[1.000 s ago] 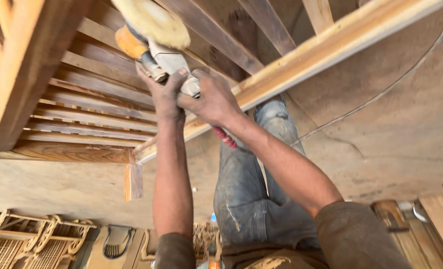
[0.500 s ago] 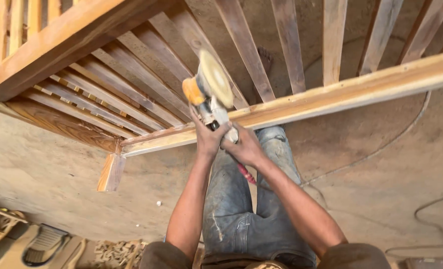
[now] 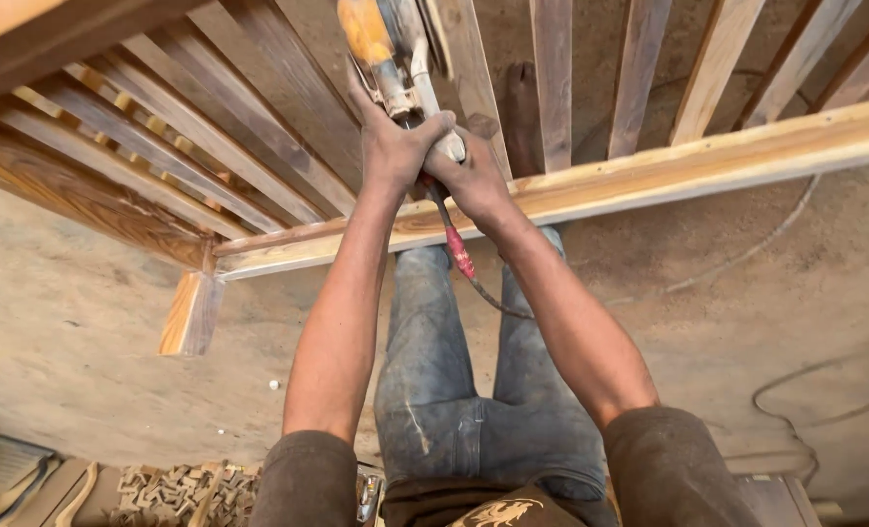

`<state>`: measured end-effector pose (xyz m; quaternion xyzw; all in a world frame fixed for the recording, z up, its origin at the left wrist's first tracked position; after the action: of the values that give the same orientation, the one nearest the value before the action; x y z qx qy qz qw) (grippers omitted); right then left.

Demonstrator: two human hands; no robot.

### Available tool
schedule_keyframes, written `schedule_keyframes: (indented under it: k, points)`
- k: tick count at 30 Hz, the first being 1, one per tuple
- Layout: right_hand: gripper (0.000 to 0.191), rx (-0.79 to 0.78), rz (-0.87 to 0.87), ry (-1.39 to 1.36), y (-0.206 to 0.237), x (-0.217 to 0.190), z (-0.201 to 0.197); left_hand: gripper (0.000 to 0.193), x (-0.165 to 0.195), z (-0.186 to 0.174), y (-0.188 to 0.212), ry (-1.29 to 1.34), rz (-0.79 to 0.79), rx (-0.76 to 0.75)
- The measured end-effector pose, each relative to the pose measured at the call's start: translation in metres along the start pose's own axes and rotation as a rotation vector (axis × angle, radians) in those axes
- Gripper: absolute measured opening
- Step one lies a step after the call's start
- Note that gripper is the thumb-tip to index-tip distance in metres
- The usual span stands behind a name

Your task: The person sands a slatted wooden chair frame with a handheld orbital power sander, steadying the frame with the other hand. They move the sander along the rails and slats, repositioning around the frame and guiding the power cord clear of the work as they smooth different sections.

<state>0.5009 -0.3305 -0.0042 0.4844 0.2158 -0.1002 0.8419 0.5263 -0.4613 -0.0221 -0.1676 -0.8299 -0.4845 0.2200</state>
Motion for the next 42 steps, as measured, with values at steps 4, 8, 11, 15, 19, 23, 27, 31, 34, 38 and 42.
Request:
schedule_keyframes:
  k: [4,8,11,15,19,23,27,31,34,38,42]
  points:
    - [0.026,0.057,-0.017,0.006,0.011,0.022,-0.01,0.131,-0.023,0.013,0.0,-0.04,0.06,-0.038]
    - [0.025,0.131,0.021,-0.006,0.026,0.068,-0.03,0.136,-0.047,0.025,0.023,-0.146,0.286,0.091]
    - [0.022,0.18,0.064,-0.016,0.046,0.113,-0.053,0.14,-0.076,0.048,0.048,-0.134,0.362,0.092]
    - [0.019,0.239,0.167,0.009,0.087,0.176,-0.086,0.136,-0.167,0.11,0.083,-0.06,-0.175,-0.294]
    - [0.018,0.254,0.236,-0.003,0.106,0.215,-0.11,0.135,-0.194,0.132,0.11,0.02,-0.164,-0.249]
    - [0.016,0.262,0.301,-0.012,0.116,0.228,-0.118,0.136,-0.215,0.146,0.117,0.01,-0.17,-0.245]
    - [0.018,0.279,0.315,0.065,0.114,0.208,-0.104,0.135,-0.219,0.145,0.115,0.049,-0.269,-0.293]
    - [0.024,0.336,0.344,0.125,0.1,0.171,-0.079,0.135,-0.191,0.128,0.098,0.185,-0.289,-0.311]
    - [0.02,0.343,0.288,0.172,0.085,0.131,-0.061,0.133,-0.161,0.109,0.076,0.195,-0.317,-0.336]
    - [0.024,0.287,0.261,0.243,0.057,0.063,-0.03,0.123,-0.091,0.058,0.042,0.111,-0.279,-0.263]
    - [0.022,0.201,0.056,0.251,0.014,-0.028,0.013,0.074,-0.004,0.005,-0.006,0.023,-0.147,-0.235]
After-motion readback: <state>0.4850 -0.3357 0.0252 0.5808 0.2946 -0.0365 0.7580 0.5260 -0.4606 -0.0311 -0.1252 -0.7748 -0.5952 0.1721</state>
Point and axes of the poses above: each hand's wrist, its own y-axis away from the middle knuckle, its own z-axis out of the palm, x = y × z, the point moved 10 cm from there along -y, towards the middle knuckle, and after that the axes turned 10 degrees about -y, right-handed, at the moved point
